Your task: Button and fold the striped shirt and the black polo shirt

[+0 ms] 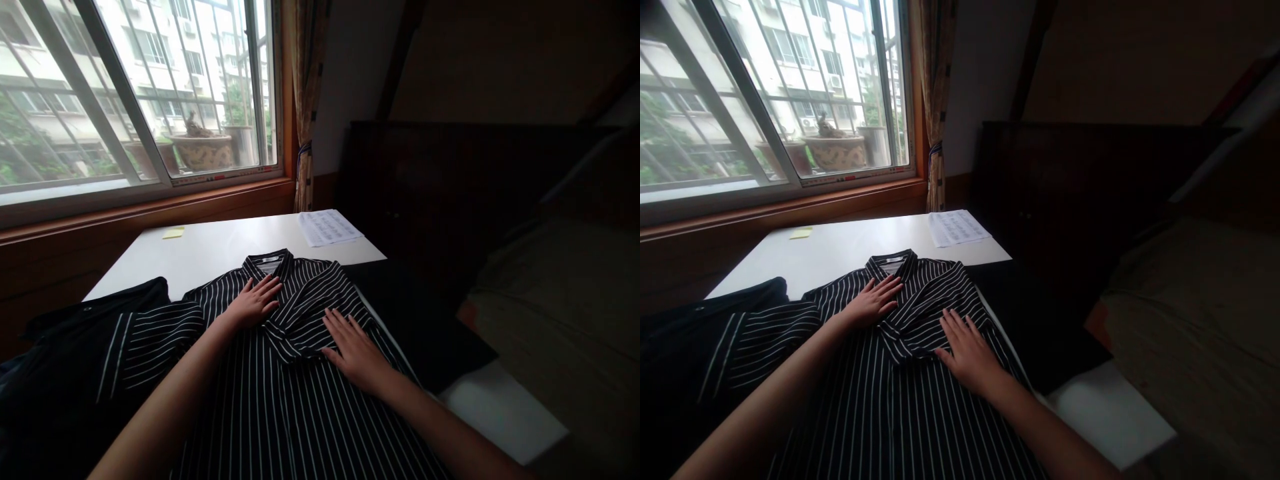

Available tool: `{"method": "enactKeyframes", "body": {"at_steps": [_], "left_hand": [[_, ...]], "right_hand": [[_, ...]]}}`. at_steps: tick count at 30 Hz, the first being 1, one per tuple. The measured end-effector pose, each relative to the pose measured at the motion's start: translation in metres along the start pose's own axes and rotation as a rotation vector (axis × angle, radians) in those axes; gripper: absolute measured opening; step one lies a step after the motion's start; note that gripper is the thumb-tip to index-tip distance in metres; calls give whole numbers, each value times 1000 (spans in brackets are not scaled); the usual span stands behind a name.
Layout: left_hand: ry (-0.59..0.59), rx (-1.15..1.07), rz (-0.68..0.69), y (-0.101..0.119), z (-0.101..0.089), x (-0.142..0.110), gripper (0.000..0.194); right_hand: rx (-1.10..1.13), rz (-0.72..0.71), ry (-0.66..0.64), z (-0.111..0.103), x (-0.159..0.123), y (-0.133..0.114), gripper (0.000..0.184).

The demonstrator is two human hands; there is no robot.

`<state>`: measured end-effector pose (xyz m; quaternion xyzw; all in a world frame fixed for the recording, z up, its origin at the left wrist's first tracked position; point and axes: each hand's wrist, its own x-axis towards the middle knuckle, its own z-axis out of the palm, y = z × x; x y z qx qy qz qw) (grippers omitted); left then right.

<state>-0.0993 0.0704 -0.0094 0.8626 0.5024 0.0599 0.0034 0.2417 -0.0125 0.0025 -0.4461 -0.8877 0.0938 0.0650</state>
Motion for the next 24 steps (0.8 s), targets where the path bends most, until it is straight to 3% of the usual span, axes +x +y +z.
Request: {"method": "enactKeyframes", "body": {"at_steps": [5,9,12,15,19,24], "left_hand": [[-39,2,-16,1,-4,1,56],[-5,19,-43,8,-12,3,53],[94,-31,-9,30,-22,-1,49],[154,-111,111,64,-28,-13,45],[65,-140,200,98,-23,-34,51],[-7,-124,169,97,-10,-45,54]], "right_hand": [[32,-42,-20,-5,-27,9,69],[30,14,15,-3,-47,24,67],[29,57,41,0,-64,33,67],[27,64,37,0,-79,35,67],[-3,50,23,-4,-98,32,65],[-45,34,47,-1,-126,30,64]]}}
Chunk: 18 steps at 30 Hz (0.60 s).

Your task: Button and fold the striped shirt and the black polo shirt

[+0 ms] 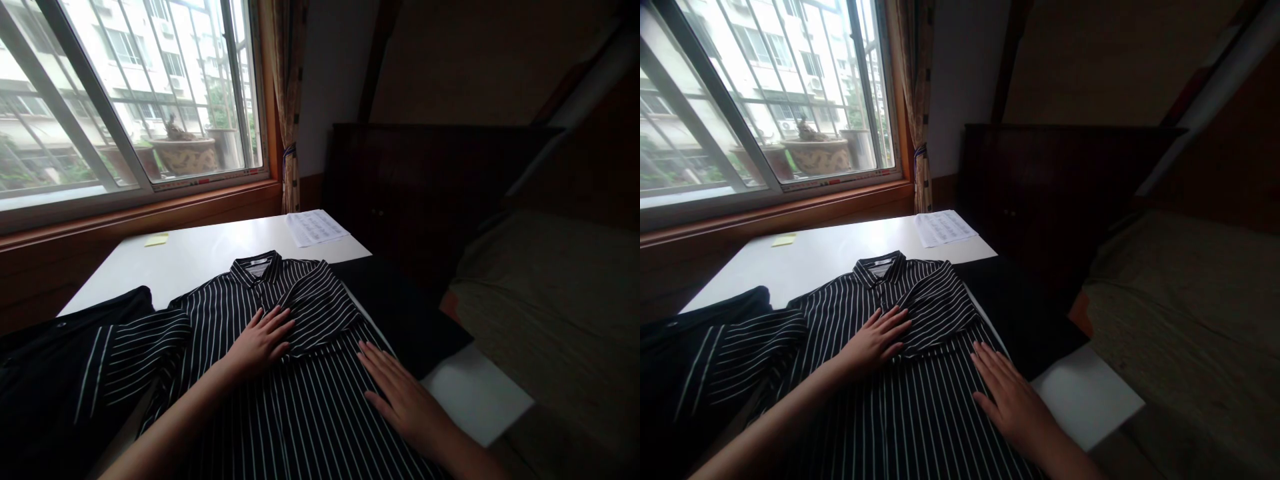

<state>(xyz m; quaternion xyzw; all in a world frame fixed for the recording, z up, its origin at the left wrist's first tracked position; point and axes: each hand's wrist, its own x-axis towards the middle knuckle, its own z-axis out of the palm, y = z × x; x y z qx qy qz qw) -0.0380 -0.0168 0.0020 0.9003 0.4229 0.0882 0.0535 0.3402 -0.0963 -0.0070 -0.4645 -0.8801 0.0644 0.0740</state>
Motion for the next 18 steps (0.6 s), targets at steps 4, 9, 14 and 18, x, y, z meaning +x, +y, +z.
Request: {"method": "enactKeyframes", "body": {"at_steps": [4,9,14,18], "left_hand": [[7,5,-8,-6,2,0,52],[18,17,-12,-4,3,0,51],[16,32,-14,-3,3,0,51],[10,45,-8,-4,3,-1,52]], "right_hand": [[-45,36,34,9,-18,-3,64],[-55,70,73,16,-20,-29,65],[-5,40,49,13,3,-49,65],[-1,52,55,9,23,-42,65]]}}
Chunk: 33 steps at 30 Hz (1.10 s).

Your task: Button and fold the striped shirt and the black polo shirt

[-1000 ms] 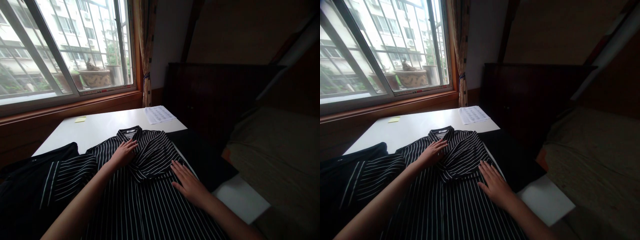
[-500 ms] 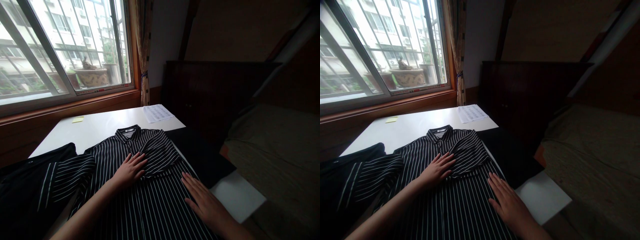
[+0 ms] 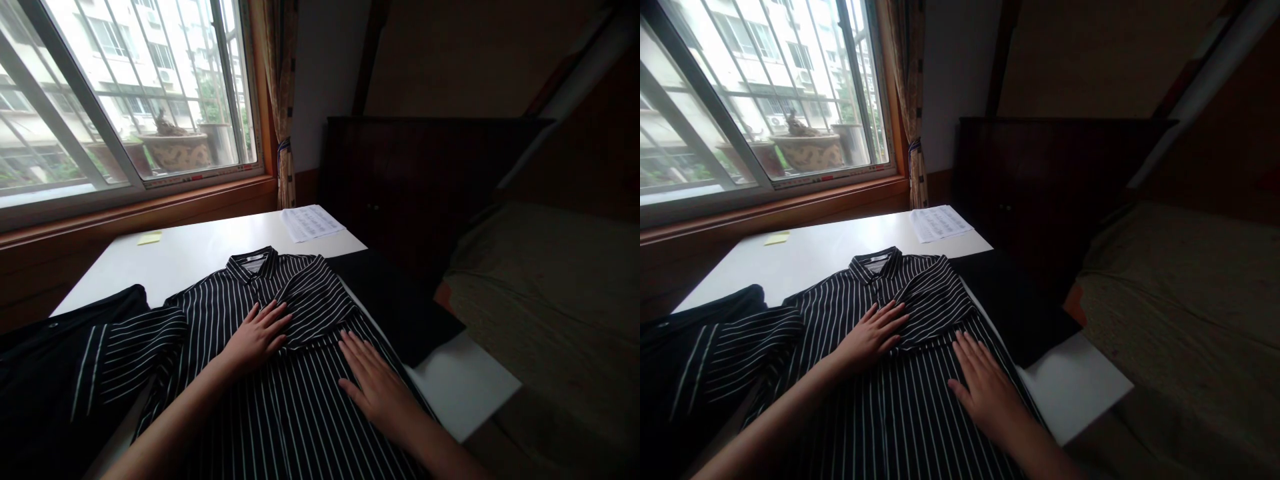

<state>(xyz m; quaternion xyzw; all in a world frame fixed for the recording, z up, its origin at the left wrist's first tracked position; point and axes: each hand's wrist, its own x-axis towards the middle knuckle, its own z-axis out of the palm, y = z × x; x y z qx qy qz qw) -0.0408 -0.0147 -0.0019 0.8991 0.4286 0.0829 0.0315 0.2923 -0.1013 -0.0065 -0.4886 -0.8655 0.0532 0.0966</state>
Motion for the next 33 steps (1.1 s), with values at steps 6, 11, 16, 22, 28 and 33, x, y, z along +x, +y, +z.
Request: {"method": "enactKeyframes", "body": {"at_steps": [6,11,16,22,28,33], "left_hand": [[1,9,8,0,0,0,53],[9,8,9,0,1,1,53],[22,5,6,0,0,0,53],[40,5,-15,0,-3,-2,54],[112,40,-248,-30,3,-13,56],[79,153,-489,-71,1,-30,53]], "right_hand": [[-38,19,-12,0,-5,22,69],[-41,37,23,3,-16,30,71],[-6,-42,-57,-2,-1,13,62],[4,-67,-76,-2,17,5,64],[-19,-26,-11,1,-2,29,68],[-59,-9,-26,-1,-17,40,71]]}}
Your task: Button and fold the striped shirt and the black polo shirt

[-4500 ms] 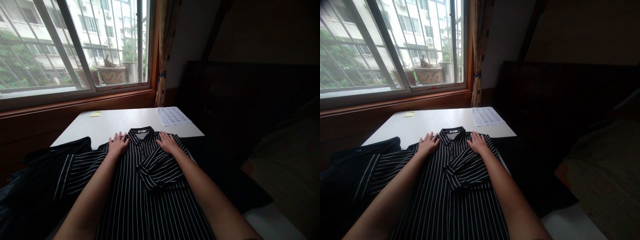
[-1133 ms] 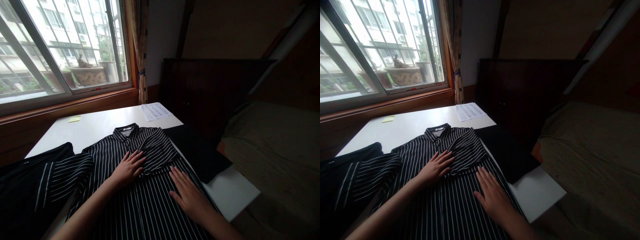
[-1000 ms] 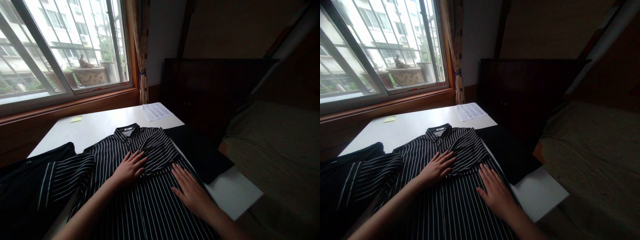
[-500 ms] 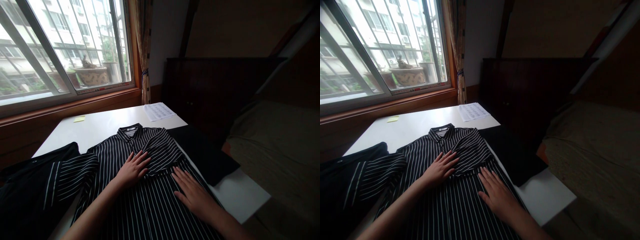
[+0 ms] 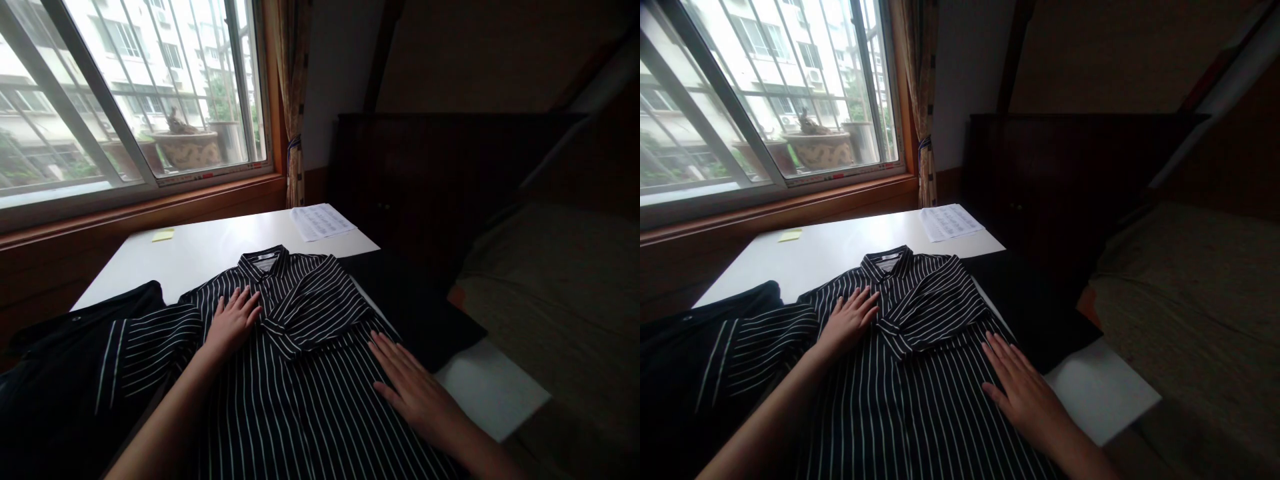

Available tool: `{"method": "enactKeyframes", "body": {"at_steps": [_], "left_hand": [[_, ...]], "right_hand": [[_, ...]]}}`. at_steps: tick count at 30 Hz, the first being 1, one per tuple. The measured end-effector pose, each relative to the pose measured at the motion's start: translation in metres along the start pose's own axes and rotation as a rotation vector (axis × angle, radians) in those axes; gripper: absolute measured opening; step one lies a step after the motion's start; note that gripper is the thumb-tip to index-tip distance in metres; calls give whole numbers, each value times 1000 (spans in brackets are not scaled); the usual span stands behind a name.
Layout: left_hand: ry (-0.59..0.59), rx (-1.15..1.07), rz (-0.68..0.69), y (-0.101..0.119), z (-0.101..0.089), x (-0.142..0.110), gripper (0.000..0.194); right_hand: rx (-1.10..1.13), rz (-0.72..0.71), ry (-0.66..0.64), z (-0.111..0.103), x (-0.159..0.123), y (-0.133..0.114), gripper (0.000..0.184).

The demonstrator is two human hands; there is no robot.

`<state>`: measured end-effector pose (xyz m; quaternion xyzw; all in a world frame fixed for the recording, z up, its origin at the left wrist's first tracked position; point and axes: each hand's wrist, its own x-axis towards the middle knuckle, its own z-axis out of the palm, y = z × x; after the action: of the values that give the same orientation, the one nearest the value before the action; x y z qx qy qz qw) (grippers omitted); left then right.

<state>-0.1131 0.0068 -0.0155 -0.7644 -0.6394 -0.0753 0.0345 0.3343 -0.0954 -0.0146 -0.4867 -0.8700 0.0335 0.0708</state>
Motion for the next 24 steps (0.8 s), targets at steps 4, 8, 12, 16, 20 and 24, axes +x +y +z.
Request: {"method": "enactKeyframes", "body": {"at_steps": [4,8,12,16,20,24], "left_hand": [[-22,52,-90,-18,-1,1,56],[-36,58,-124,-16,2,4,59],[-71,42,-153,-13,4,7,61],[-110,18,-156,-15,1,10,63],[-121,7,-155,-16,-2,11,64],[-113,12,-150,-15,-2,11,65]], "right_hand": [[6,4,20,-1,1,0,71],[25,-21,81,-10,20,-26,69],[91,-189,26,-17,43,-74,72],[139,-268,-70,-10,53,-102,75],[161,-263,-93,-2,45,-101,76],[144,-246,-86,-2,28,-94,75]]}}
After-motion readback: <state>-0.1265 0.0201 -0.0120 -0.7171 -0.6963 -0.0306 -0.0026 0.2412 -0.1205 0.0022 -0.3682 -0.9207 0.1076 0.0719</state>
